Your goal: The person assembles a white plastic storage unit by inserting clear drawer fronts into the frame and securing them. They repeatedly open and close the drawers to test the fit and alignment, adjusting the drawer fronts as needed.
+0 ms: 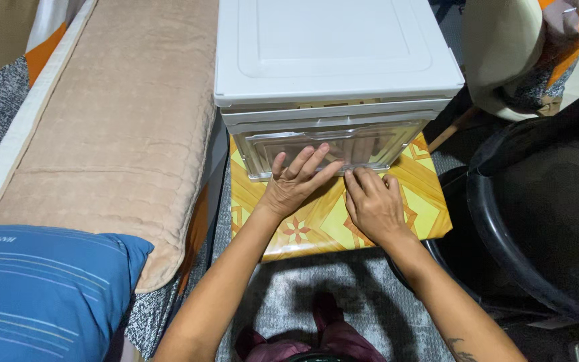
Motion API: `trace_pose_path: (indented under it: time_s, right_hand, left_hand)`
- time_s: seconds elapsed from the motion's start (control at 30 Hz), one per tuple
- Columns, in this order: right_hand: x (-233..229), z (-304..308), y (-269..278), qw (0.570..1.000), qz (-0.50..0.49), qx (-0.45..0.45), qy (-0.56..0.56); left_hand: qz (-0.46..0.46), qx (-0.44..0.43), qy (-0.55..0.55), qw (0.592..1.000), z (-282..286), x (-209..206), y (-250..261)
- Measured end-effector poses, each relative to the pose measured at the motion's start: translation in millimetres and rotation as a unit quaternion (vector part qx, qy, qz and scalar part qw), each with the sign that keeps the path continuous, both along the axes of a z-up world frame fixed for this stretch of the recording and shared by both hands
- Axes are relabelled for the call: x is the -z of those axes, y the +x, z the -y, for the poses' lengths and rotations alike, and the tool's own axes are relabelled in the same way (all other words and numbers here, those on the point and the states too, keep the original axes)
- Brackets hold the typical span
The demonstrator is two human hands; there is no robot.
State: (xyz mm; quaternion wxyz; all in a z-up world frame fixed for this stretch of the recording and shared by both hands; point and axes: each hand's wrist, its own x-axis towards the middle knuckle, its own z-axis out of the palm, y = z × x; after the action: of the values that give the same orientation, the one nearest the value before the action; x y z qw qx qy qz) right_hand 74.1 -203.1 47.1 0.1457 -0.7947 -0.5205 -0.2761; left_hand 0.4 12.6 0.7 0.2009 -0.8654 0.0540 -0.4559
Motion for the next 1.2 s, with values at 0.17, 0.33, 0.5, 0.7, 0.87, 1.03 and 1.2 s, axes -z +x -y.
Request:
trace_pose_path:
  time_s: [0.17,0.33,0.5,0.7,0.87,1.03,1.2]
  right_hand:
    - [-1,1,0,1.000,0.003,0.002,-0.007]
    - [-1,-1,4,1.000,-0.012,-0.008,-0.001]
    - [-2,-4,6,0.999,-0.035,-0.006,-0.012]
    - [-4,-9,3,1.000,-0.023,-0.005,0.019]
    - [1,-13,6,0.998,-0.050,-0.013,0.039]
    - [1,-22,12,0.997,-0.056,-0.013,0.058]
    - [3,-27,10,0.995,-0.076,0.002,0.069]
  left_hand:
    - [0.008,-0.005,-0.003,1.000,2,2,3]
    - [0.008,0.007,-0.012,1.000,1,2,4]
    - [0.017,0.014,-0.020,1.000,3,2,6]
    - [0.034,0.011,-0.040,0.999,7,-2,9]
    - [0.038,0.011,-0.040,0.998,11,1,11]
    - [0.046,0.000,-0.049,0.998,13,2,16]
    - [0.044,-0.015,-0.051,0.998,18,5,16]
